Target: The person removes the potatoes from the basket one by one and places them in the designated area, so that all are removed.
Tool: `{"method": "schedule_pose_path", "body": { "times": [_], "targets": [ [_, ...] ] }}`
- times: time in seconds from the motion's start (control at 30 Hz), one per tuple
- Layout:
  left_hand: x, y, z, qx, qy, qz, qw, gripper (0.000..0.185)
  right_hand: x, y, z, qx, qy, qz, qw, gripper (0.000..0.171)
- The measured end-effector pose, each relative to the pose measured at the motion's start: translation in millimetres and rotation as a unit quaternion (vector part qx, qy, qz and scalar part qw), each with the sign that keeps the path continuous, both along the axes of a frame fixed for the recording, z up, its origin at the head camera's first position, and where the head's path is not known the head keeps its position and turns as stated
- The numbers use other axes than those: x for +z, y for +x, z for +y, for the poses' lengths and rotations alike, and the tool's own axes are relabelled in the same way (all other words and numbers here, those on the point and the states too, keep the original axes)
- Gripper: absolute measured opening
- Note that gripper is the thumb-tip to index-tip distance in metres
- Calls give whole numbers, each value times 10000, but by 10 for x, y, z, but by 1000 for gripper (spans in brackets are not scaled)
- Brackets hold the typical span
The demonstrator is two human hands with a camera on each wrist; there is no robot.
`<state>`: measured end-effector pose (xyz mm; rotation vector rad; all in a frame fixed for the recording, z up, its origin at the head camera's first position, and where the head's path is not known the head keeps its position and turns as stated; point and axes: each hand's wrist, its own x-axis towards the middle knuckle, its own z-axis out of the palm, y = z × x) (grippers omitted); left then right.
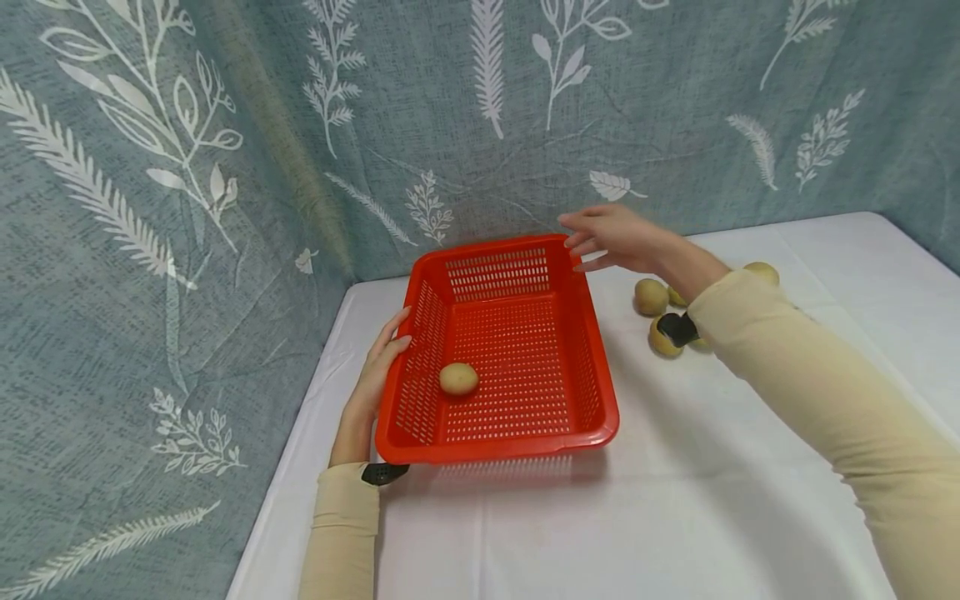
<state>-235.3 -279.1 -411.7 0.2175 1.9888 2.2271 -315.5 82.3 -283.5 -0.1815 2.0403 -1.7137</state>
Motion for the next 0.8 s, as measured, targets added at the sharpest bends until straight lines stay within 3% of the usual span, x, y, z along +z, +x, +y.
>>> {"method": "schedule_pose_path", "body": {
  "times": [0.4,0.8],
  "targets": [
    [-8,-6,-10,-33,70,-4,10000,50,40,41,-402,338,-59,78,9994,52],
    [0,-9,-4,15,2,-32,10000,50,-98,69,-726,442,-188,-47,9988,46]
  ]
}}
